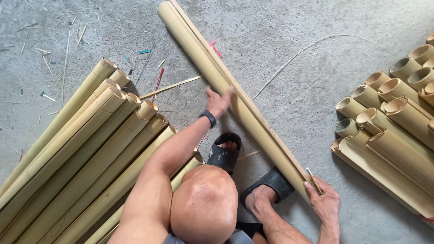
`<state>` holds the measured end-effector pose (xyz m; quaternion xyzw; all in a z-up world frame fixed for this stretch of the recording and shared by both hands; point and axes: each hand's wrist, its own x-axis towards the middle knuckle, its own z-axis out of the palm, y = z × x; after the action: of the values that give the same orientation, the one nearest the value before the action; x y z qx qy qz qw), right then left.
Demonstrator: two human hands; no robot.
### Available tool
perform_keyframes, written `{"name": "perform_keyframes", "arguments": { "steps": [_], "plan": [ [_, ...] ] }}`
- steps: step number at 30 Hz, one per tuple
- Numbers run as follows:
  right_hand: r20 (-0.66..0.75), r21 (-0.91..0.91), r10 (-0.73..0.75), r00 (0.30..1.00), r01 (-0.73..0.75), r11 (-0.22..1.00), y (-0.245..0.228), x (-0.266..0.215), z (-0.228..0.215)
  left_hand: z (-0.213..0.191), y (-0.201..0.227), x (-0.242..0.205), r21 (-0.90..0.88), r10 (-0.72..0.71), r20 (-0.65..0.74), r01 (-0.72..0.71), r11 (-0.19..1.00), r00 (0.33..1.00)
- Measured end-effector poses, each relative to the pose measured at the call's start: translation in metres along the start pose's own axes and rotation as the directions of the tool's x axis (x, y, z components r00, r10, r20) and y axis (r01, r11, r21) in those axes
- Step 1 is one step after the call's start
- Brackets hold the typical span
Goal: The person sits on the floor and uses a pencil to mark measurements on long bamboo poles. They repeatedly pick up a pole, place it between their legs, mark it, and then set it aside.
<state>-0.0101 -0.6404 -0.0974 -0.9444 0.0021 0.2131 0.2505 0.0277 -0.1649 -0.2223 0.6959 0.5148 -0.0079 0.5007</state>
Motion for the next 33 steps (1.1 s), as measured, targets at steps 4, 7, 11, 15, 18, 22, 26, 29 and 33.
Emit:
{"name": "perform_keyframes", "arguments": {
  "steps": [4, 7, 11, 15, 18, 22, 26, 29, 33],
  "plan": [
    [0.014, 0.071, -0.064, 0.998, 0.063, 0.995, 0.011, 0.007, 0.006, -0.053, 0.017, 0.087, 0.128, 0.255, -0.228, -0.231, 0.965, 0.940],
    [0.032, 0.122, -0.094, 0.995, 0.089, 0.989, 0.021, 0.016, 0.005, -0.090, 0.042, 0.145, 0.188, 0.357, -0.217, -0.320, 0.928, 0.908],
    [0.035, 0.079, -0.097, 0.995, 0.094, 0.992, 0.038, 0.020, 0.006, -0.118, 0.071, 0.192, 0.231, 0.362, -0.202, -0.314, 0.921, 0.910],
    [0.015, 0.043, -0.120, 0.993, 0.119, 0.992, 0.061, 0.019, 0.010, -0.138, 0.082, 0.237, 0.360, 0.442, -0.281, -0.333, 0.871, 0.852],
    [0.061, 0.008, -0.052, 0.997, 0.052, 0.999, 0.079, 0.015, 0.005, -0.154, 0.085, 0.269, 0.306, 0.475, -0.254, -0.396, 0.866, 0.842],
    [0.135, 0.003, -0.029, 0.990, 0.029, 1.000, 0.091, 0.018, 0.001, -0.165, 0.100, 0.285, 0.238, 0.414, -0.166, -0.371, 0.898, 0.895],
    [0.190, 0.025, 0.014, 0.982, -0.019, 1.000, 0.094, 0.019, -0.001, -0.174, 0.110, 0.282, 0.132, 0.276, -0.121, -0.260, 0.956, 0.953],
    [0.179, 0.025, 0.050, 0.983, -0.055, 0.998, 0.092, 0.017, 0.000, -0.183, 0.107, 0.283, 0.110, 0.370, -0.091, -0.360, 0.926, 0.925],
    [0.085, 0.021, -0.052, 0.995, 0.050, 0.999, 0.081, 0.015, 0.006, -0.190, 0.092, 0.290, 0.147, 0.438, -0.146, -0.418, 0.896, 0.887]
  ]
}}
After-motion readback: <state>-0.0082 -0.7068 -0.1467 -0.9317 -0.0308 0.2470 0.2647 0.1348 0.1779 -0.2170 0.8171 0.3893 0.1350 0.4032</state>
